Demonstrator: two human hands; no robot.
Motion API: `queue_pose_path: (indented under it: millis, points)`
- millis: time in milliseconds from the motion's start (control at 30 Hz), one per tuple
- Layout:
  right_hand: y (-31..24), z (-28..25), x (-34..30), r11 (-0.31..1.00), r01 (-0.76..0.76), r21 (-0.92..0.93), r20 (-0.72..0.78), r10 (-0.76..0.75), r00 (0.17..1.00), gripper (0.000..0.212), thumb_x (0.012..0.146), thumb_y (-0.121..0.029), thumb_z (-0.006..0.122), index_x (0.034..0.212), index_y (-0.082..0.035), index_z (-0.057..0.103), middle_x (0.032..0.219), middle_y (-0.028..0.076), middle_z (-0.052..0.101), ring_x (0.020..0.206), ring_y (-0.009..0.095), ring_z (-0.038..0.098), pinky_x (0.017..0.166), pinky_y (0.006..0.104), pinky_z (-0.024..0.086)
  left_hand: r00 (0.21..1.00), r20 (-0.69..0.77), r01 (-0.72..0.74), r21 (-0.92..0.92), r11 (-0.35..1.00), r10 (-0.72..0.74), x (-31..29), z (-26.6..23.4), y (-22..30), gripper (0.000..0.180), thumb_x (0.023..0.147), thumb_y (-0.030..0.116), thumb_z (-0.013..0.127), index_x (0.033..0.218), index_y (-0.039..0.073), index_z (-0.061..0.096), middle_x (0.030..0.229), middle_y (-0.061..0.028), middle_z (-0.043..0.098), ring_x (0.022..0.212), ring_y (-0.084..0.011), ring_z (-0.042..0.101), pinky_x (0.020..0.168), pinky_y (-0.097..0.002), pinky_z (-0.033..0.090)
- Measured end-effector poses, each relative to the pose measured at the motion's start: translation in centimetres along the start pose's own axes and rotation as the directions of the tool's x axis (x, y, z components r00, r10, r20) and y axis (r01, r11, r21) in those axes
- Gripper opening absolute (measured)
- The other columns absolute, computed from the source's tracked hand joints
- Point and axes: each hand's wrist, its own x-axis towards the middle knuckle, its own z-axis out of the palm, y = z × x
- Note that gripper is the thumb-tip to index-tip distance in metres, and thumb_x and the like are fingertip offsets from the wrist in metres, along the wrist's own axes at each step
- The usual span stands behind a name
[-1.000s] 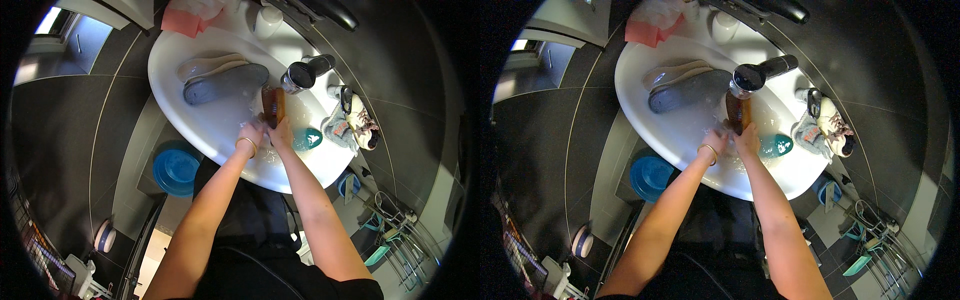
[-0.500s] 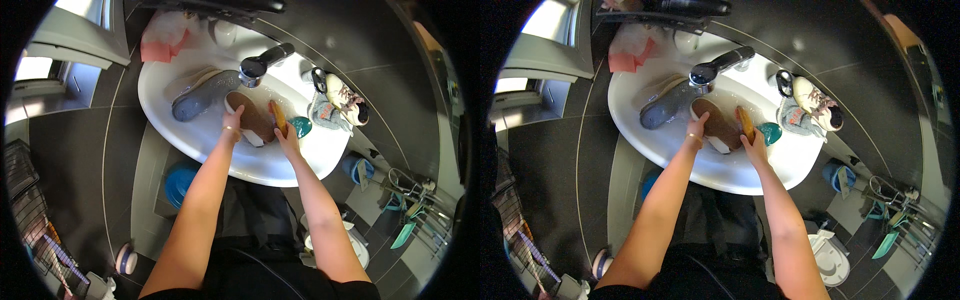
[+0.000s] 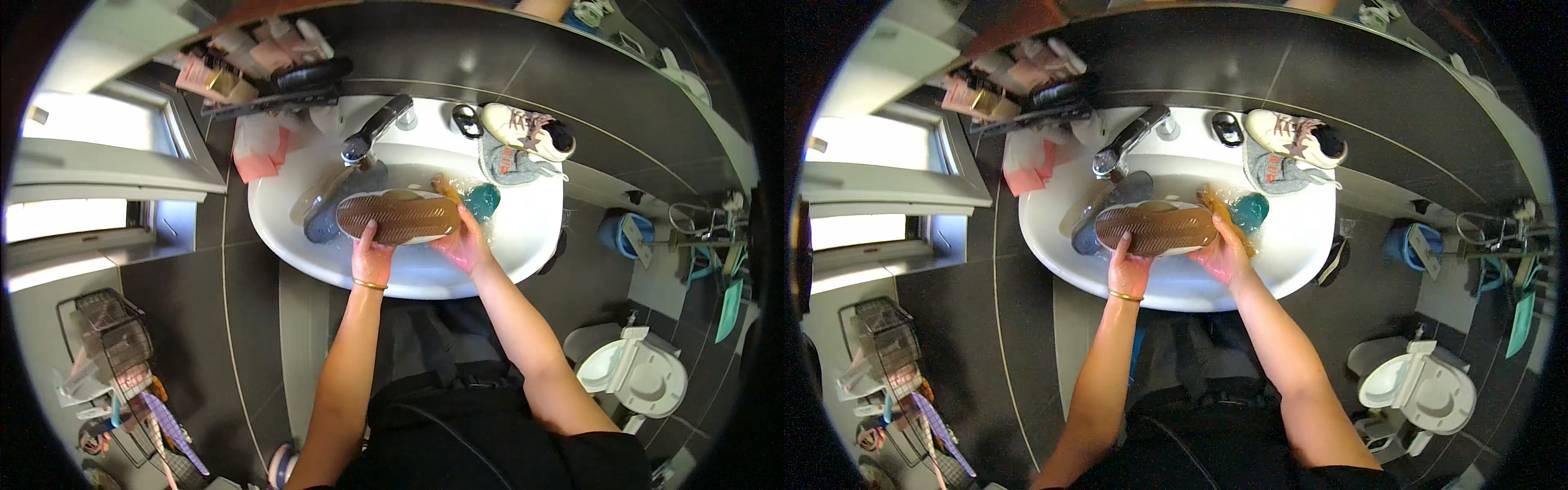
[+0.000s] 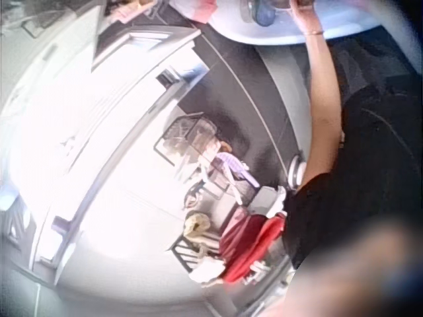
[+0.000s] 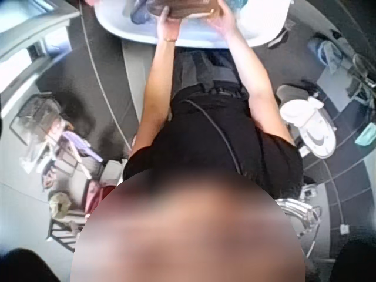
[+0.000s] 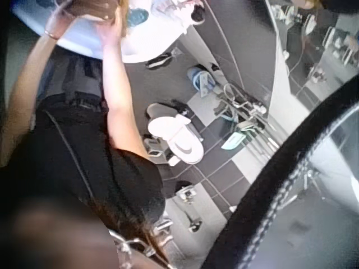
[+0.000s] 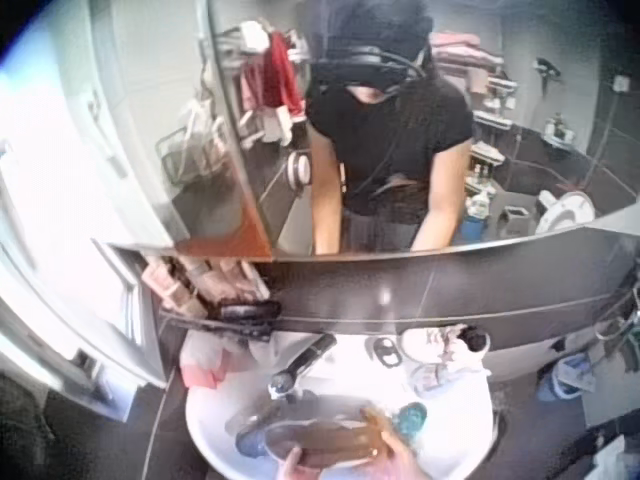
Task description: The person scrubs a white sneaker and its insole in a bathroom sink using a brush and running water. They rinse the shoe and insole, then scrub a teal slipper and its insole in the same manner. The cleaned items remain in the sink at the end of the clip.
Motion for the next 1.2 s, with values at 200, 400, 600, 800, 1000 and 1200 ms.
queue_pose_path:
  millis: [200,400,600,800,1000,1200]
  points:
    - [-1.7,-0.1,1.3,0.997,0.075,-0.02,-0.13,-0.077,0.989,0.05,0.094,-0.039,0.053,0.13,-0.005,0.049,0.126,0.013,0.057,0.117,0.025,0.054,0.098,0.0433,0.043,0.997,-0.027,0.076,0.258,0.963,-0.071,-1.2,0.9,3.1,0.043,0.091,0.029,0.061,0.128,0.01,0.049,0.124,-0.0072,0.056,0.11,-0.0238,0.056,0.089,-0.0417,0.048]
    - [-2.2,0.1,0.8,0.974,0.084,0.21,-0.262,-0.027,0.965,0.044,0.084,-0.043,0.066,0.111,-0.009,0.061,0.112,0.011,0.064,0.102,0.027,0.06,0.092,0.0412,0.047,0.994,0.079,-0.1,0.422,0.901,0.073,-3.4,3.8,2.1,0.05,0.086,0.009,0.067,0.131,0.009,0.044,0.124,-0.0061,0.053,0.111,-0.0227,0.055,0.092,-0.0403,0.049]
    - [-3.2,-0.2,0.6,0.984,-0.128,0.12,-0.247,0.154,0.957,0.046,0.085,-0.041,0.065,0.115,-0.007,0.059,0.113,0.012,0.064,0.1,0.027,0.062,0.089,0.0416,0.049,0.991,0.128,-0.109,0.561,0.82,0.044,-3.8,4.6,2.9,0.046,0.088,0.003,0.062,0.129,0.007,0.044,0.122,-0.0078,0.055,0.109,-0.0222,0.055,0.094,-0.0389,0.047]
    - [-2.5,-1.0,1.5,0.97,-0.123,0.209,0.013,0.123,0.992,0.039,0.096,-0.028,0.049,0.129,-0.007,0.048,0.124,0.016,0.058,0.113,0.029,0.057,0.098,0.0449,0.045,0.978,0.174,-0.207,0.69,0.693,0.119,-4.2,7.0,2.7,0.043,0.084,0.001,0.066,0.124,0.0,0.049,0.114,-0.0075,0.059,0.104,-0.0172,0.056,0.092,-0.0309,0.046]
    - [-2.2,-1.5,3.5,0.95,-0.136,0.281,-0.117,0.174,0.978,0.036,0.096,-0.025,0.045,0.119,0.001,0.056,0.115,0.017,0.063,0.1,0.029,0.063,0.091,0.0424,0.05,0.939,0.307,-0.339,0.904,0.262,0.156,-4.8,9.6,3.5,0.043,0.081,0.007,0.071,0.119,-0.003,0.052,0.104,-0.0084,0.063,0.093,-0.0161,0.058,0.086,-0.031,0.047]
    - [-0.9,-4.3,5.6,0.922,-0.213,0.323,-0.126,0.265,0.956,0.034,0.098,-0.026,0.043,0.118,-0.001,0.056,0.115,0.016,0.063,0.104,0.031,0.061,0.096,0.0448,0.046,0.895,0.423,-0.428,0.904,0.008,0.138,-4.7,9.2,3.4,0.045,0.079,0.007,0.07,0.12,-0.001,0.052,0.105,-0.0136,0.064,0.096,-0.0207,0.061,0.087,-0.0326,0.047]
